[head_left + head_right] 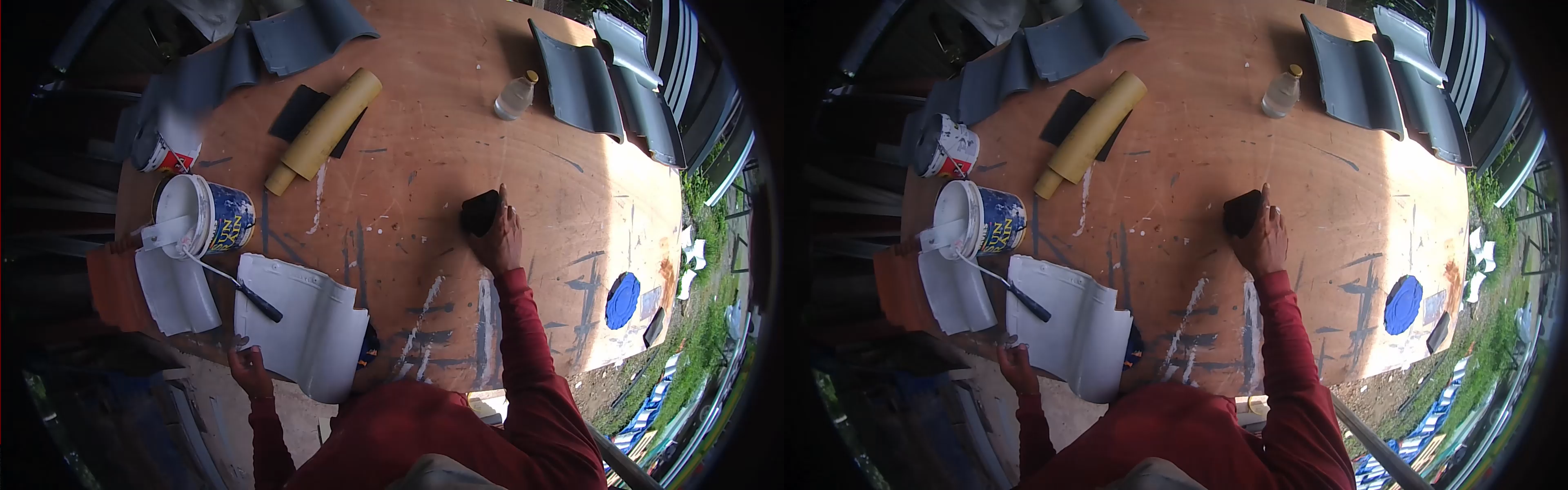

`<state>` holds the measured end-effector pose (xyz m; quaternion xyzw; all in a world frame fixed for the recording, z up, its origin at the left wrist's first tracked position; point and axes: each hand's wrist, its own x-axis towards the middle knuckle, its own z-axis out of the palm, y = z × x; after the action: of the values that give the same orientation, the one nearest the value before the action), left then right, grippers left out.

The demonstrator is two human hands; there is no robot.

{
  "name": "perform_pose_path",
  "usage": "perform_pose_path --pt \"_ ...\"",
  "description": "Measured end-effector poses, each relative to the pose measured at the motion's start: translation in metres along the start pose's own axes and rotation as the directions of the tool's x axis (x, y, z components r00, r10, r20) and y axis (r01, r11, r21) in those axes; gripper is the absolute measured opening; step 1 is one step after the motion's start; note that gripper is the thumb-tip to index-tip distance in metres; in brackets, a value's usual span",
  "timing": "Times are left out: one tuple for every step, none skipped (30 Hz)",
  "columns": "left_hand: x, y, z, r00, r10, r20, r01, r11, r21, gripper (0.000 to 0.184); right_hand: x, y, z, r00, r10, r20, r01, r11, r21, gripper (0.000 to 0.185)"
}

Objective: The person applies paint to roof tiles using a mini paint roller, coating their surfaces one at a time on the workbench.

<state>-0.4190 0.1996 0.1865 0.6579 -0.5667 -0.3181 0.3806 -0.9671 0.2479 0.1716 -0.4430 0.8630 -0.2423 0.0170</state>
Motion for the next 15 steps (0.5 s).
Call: perform_pose_path --pt "-0.002 -0.001 -0.005 1.0 -0.007 -0.01 0.007 1.0 0.006 0.04 0.013 -0.009 0.006 1.0 -0.009 0.009 0.009 1.0 0.006 0.107" --pt "-0.003 -0.001 -0.007 1.0 -0.005 -0.011 0.006 0.999 0.052 0.041 0.034 -0.018 0.013 0.994 -0.111 -0.013 0.111 0.994 0.011 0.108" --pt "-0.004 -0.002 -0.01 1.0 -0.003 -0.014 0.004 0.995 0.097 0.042 0.057 -0.029 0.021 0.976 -0.214 -0.038 0.215 0.977 0.015 0.11" --pt "-0.004 -0.005 -0.014 1.0 -0.006 -0.031 0.009 0.995 0.099 0.042 0.081 -0.041 0.031 0.973 -0.228 -0.036 0.229 0.973 0.025 0.11" --pt "-0.005 -0.011 -0.019 0.999 -0.024 -0.047 0.029 0.994 0.108 0.043 0.107 -0.054 0.042 0.978 -0.208 -0.029 0.209 0.977 0.037 0.112" --pt "-0.004 -0.015 -0.023 0.997 -0.042 -0.063 0.049 0.992 0.117 0.044 0.133 -0.065 0.053 0.982 -0.188 -0.021 0.188 0.981 0.049 0.115" --pt "-0.004 -0.018 -0.026 0.996 -0.045 -0.081 0.054 0.991 0.121 0.044 0.161 -0.077 0.06 0.99 -0.137 0.018 0.136 0.989 0.051 0.118" --pt "-0.004 -0.021 -0.029 0.99 -0.095 -0.102 0.112 0.98 0.166 0.043 0.187 -0.088 0.068 0.995 -0.083 0.057 0.081 0.995 0.051 0.121" --pt "-0.003 -0.025 -0.031 0.982 -0.145 -0.123 0.168 0.963 0.209 0.043 0.214 -0.094 0.083 0.994 -0.094 0.062 0.09 0.994 0.06 0.121" --pt "-0.002 -0.032 -0.034 0.98 -0.145 -0.135 0.172 0.962 0.212 0.043 0.239 -0.095 0.101 0.998 -0.044 0.047 0.041 0.997 0.067 0.122" --pt "0.001 -0.042 -0.037 0.976 -0.173 -0.131 0.2 0.953 0.229 0.041 0.25 -0.097 0.113 0.999 0.008 0.033 -0.011 0.997 0.073 0.124" --pt "0.005 -0.055 -0.04 0.971 -0.2 -0.127 0.227 0.943 0.245 0.041 0.25 -0.102 0.114 0.999 0.002 0.037 -0.005 0.997 0.081 0.124" --pt "0.008 -0.073 -0.045 0.971 -0.2 -0.134 0.229 0.941 0.249 0.041 0.247 -0.108 0.11 0.998 0.044 0.046 -0.047 0.996 0.074 0.119" --pt "0.01 -0.094 -0.05 0.972 -0.201 -0.126 0.223 0.953 0.203 0.045 0.242 -0.112 0.107 0.995 0.089 0.054 -0.092 0.994 0.062 0.115" --pt "0.012 -0.113 -0.055 0.973 -0.202 -0.113 0.218 0.964 0.154 0.05 0.227 -0.113 0.105 0.995 0.089 0.054 -0.093 0.994 0.06 0.115"
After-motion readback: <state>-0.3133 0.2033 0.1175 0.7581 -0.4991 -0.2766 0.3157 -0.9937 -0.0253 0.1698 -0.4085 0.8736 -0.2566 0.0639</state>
